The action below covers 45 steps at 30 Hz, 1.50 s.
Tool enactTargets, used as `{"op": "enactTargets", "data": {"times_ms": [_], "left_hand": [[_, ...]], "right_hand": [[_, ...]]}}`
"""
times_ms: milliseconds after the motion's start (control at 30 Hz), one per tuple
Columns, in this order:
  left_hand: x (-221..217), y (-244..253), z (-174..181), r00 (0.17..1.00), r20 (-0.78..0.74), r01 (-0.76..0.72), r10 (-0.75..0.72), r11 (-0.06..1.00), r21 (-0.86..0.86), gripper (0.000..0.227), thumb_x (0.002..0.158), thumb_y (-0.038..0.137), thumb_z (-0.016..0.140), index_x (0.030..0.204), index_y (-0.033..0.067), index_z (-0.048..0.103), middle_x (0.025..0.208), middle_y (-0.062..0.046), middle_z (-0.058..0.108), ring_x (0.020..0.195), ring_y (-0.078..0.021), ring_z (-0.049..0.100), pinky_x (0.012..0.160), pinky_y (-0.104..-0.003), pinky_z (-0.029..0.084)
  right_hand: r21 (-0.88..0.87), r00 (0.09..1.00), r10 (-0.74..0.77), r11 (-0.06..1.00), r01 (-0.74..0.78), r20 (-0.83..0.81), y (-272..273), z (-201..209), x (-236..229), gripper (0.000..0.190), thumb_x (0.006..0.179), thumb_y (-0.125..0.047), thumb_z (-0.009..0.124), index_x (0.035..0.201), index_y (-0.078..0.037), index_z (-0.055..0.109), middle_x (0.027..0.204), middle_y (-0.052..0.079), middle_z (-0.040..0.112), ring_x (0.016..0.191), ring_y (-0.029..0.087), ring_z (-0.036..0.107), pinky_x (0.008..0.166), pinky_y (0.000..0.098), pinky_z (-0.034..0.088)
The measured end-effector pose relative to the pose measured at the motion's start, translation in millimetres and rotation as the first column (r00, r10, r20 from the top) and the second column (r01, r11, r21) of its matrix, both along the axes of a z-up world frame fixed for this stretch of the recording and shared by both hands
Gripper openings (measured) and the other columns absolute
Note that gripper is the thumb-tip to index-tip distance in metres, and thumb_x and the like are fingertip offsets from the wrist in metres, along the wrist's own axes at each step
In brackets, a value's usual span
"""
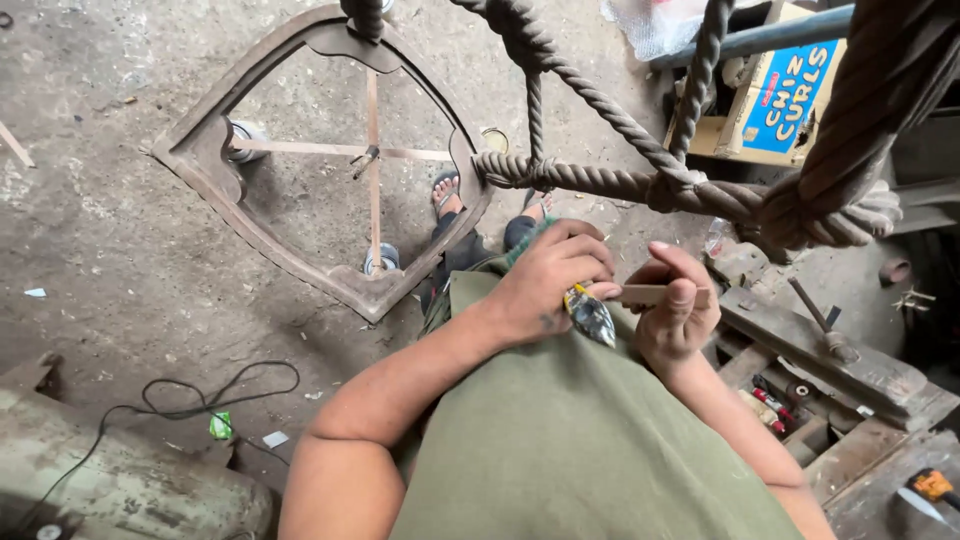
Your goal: The person cleans a wooden chair frame using a brush and a small wooden stick. They scrub the twisted legs and the frame's edges, occasionally switching between the brush and the stick to reach different areas.
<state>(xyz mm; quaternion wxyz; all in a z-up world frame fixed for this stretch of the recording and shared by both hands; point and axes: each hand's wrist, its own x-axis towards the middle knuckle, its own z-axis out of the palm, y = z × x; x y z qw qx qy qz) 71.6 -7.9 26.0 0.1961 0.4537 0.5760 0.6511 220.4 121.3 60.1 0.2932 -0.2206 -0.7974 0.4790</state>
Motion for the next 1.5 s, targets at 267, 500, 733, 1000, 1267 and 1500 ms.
{"op": "enactTargets", "data": {"times_ms": [267, 500, 733, 1000, 1267, 1500], "left_hand": [[10.6, 4.6, -23.2, 1.0, 0.007, -0.011, 0.011, 0.999, -0.033, 0.021, 0.096, 0.034, 0.068, 0.081, 0.0204, 0.065, 0.085, 0.005, 0.064, 0.106, -0.0242, 0.064, 0.092, -0.035, 0.054], [-5.9, 15.9, -74.8, 0.943, 0.243, 0.215, -0.226, 0.974, 0.072, 0.012, 0.087, 0.009, 0.073, 0.082, 0.0009, 0.067, 0.083, -0.024, 0.068, 0.098, -0.0514, 0.065, 0.087, -0.059, 0.053], [-21.1, 25.3, -106.0, 0.973, -0.217, -0.047, -0.084, 0.842, -0.538, 0.075, 0.073, 0.002, 0.08, 0.143, 0.0185, 0.057, 0.128, -0.01, 0.061, 0.116, -0.0373, 0.062, 0.098, -0.054, 0.05], [7.5, 46.8, -118.9, 0.967, -0.155, 0.071, -0.201, 0.801, -0.594, 0.085, 0.079, 0.006, 0.075, 0.156, 0.013, 0.038, 0.15, -0.013, 0.043, 0.118, -0.0424, 0.062, 0.095, -0.057, 0.054], [-0.6, 45.6, -113.9, 0.963, -0.125, 0.118, -0.24, 0.789, -0.603, 0.084, 0.079, 0.009, 0.074, 0.155, 0.0157, 0.039, 0.15, -0.008, 0.044, 0.117, -0.0419, 0.064, 0.094, -0.056, 0.056], [0.7, 50.5, -123.0, 0.962, -0.121, 0.119, -0.245, 0.774, -0.622, 0.084, 0.079, 0.009, 0.07, 0.156, 0.0182, 0.037, 0.15, -0.007, 0.044, 0.114, -0.042, 0.065, 0.092, -0.055, 0.055]], "right_hand": [[-0.108, 0.998, 0.008, 0.994, -0.002, 0.059, -10.9, 20.3, -12.2, 0.042, 0.103, -0.026, 0.059, 0.104, 0.014, 0.07, 0.068, 0.022, 0.063, 0.056, 0.024, 0.065, 0.053, 0.038, 0.055], [0.204, 0.985, 0.102, 0.97, -0.13, 0.141, 6.4, 31.7, -5.1, 0.022, 0.102, -0.006, 0.065, 0.11, 0.012, 0.074, 0.068, 0.018, 0.068, 0.054, 0.028, 0.066, 0.052, 0.0365, 0.051], [0.924, 0.977, -0.057, 0.342, -0.174, 0.206, 42.2, 4.8, -21.4, 0.025, 0.094, -0.001, 0.068, 0.115, -0.002, 0.082, 0.084, 0.011, 0.065, 0.064, 0.023, 0.062, 0.059, 0.035, 0.055], [0.922, 0.921, -0.219, 0.292, -0.254, 0.323, 14.5, 20.8, -23.2, 0.021, 0.095, -0.008, 0.065, 0.113, -0.005, 0.076, 0.076, 0.003, 0.056, 0.061, 0.016, 0.061, 0.059, 0.0271, 0.055], [0.9, 0.878, -0.273, 0.311, -0.306, 0.393, 9.4, 21.5, -23.0, 0.025, 0.096, -0.017, 0.067, 0.12, -0.013, 0.076, 0.078, -0.001, 0.056, 0.066, 0.012, 0.063, 0.061, 0.0259, 0.055], [0.876, 0.88, -0.256, 0.389, -0.286, 0.401, 16.6, 22.9, -37.2, 0.025, 0.1, -0.009, 0.066, 0.122, -0.005, 0.076, 0.072, 0.005, 0.058, 0.06, 0.017, 0.062, 0.054, 0.0272, 0.054]]}}
